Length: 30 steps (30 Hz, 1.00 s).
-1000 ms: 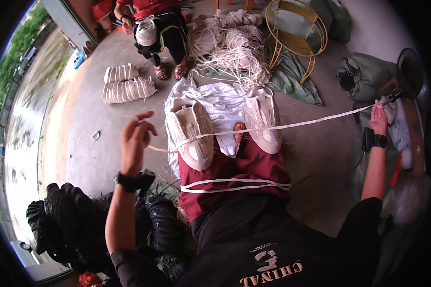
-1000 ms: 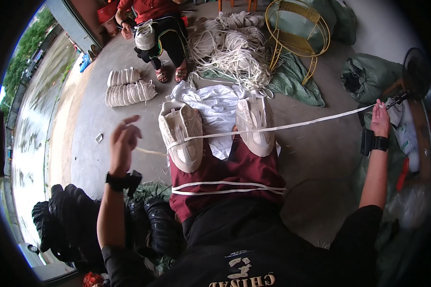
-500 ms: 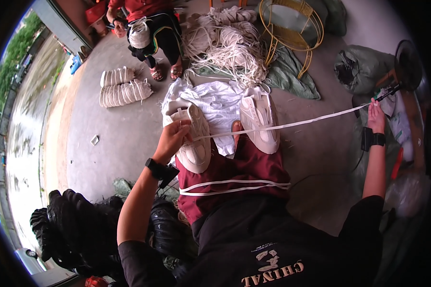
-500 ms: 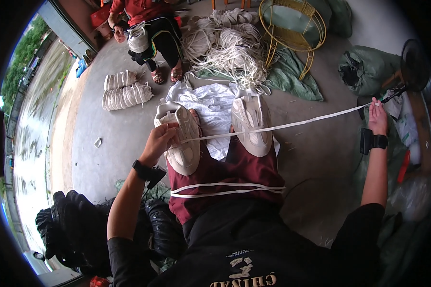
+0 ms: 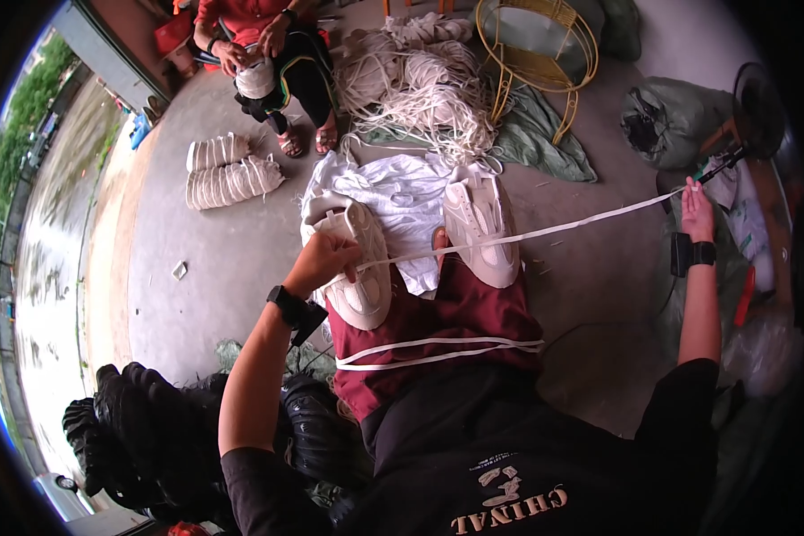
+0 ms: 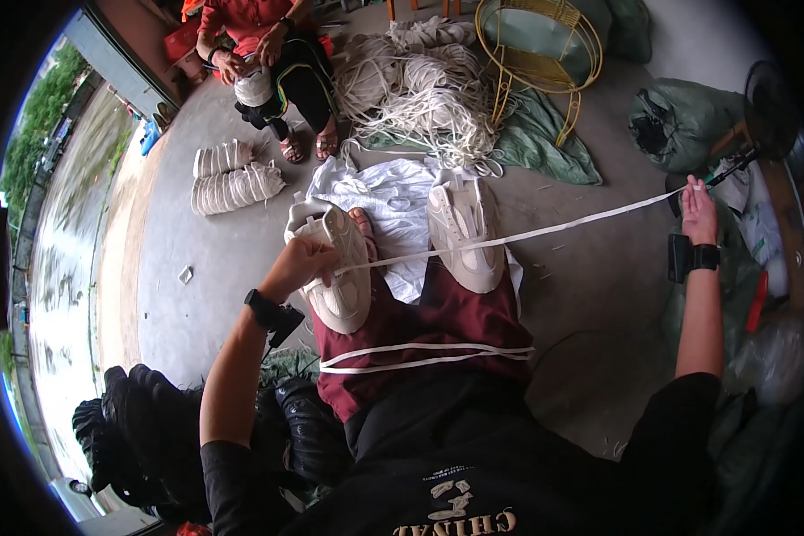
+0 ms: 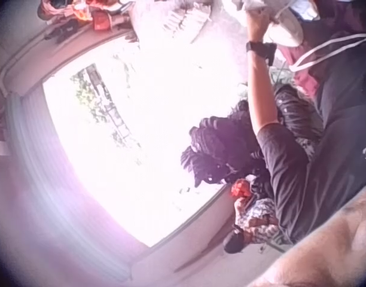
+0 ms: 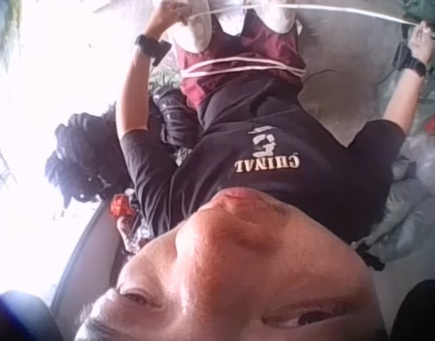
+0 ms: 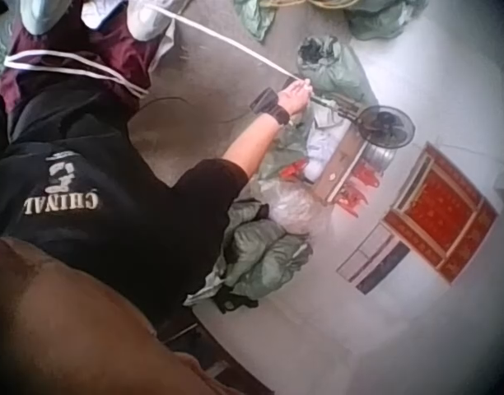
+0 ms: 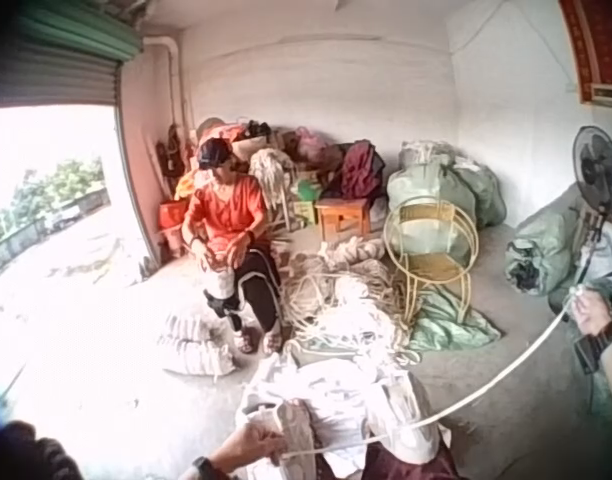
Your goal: Lacing a pair of white shoes.
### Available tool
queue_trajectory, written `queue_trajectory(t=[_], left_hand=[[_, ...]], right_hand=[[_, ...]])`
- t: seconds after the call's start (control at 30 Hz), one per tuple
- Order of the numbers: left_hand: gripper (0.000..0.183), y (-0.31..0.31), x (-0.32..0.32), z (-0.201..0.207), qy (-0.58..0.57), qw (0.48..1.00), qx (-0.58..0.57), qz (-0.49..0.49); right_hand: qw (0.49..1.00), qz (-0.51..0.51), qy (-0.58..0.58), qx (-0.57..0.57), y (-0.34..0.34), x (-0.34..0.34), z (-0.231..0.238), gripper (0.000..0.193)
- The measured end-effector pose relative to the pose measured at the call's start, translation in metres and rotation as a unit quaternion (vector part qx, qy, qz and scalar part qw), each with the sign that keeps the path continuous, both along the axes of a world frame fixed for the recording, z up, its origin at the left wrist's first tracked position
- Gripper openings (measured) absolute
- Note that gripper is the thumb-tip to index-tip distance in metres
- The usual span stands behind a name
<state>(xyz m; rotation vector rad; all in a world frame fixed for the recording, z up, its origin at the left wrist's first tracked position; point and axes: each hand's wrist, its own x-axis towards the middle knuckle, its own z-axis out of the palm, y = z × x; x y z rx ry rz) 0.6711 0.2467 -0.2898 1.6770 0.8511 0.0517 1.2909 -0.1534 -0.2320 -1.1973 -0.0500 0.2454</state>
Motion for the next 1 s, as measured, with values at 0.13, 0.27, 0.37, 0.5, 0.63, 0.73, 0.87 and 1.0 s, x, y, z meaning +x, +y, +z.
queue_trajectory(t=[0.13, 0.27, 0.37, 0.5, 0.63, 0.73, 0.87, 1.0], left_hand=[[0.021, 0.006, 0.0, 0.001, 0.009, 0.999, 0.016, -0.033], [0.019, 0.012, 0.004, 0.01, 0.048, 0.996, 0.013, -0.07], [0.018, 0.013, 0.006, 0.011, 0.047, 0.996, 0.008, -0.079], [0.014, 0.013, 0.002, 0.008, 0.037, 0.996, -0.002, -0.081], [0.012, 0.013, -0.003, 0.002, 0.025, 0.997, 0.002, -0.076], [0.012, 0.012, -0.003, 0.004, 0.014, 0.996, 0.013, -0.087], [0.012, 0.01, 0.002, 0.004, 0.007, 0.994, 0.031, -0.103], [0.012, 0.006, 0.008, 0.002, 0.002, 0.994, 0.036, -0.107]], right_hand=[[1.0, 0.001, -0.008, 0.001, -0.008, 0.01, 0.0, 0.03], [1.0, -0.003, -0.006, -0.002, -0.01, 0.012, -0.001, 0.032], [1.0, -0.008, -0.009, -0.009, -0.014, 0.017, -0.002, 0.033], [1.0, -0.021, 0.004, -0.009, -0.016, 0.022, -0.002, 0.035], [1.0, -0.011, 0.008, -0.002, -0.009, 0.023, 0.0, 0.036], [1.0, -0.021, 0.01, -0.001, -0.004, 0.023, 0.002, 0.035], [1.0, -0.015, 0.02, 0.01, -0.004, 0.034, 0.002, 0.032], [1.0, -0.011, 0.019, 0.012, -0.011, 0.046, 0.0, 0.03]])
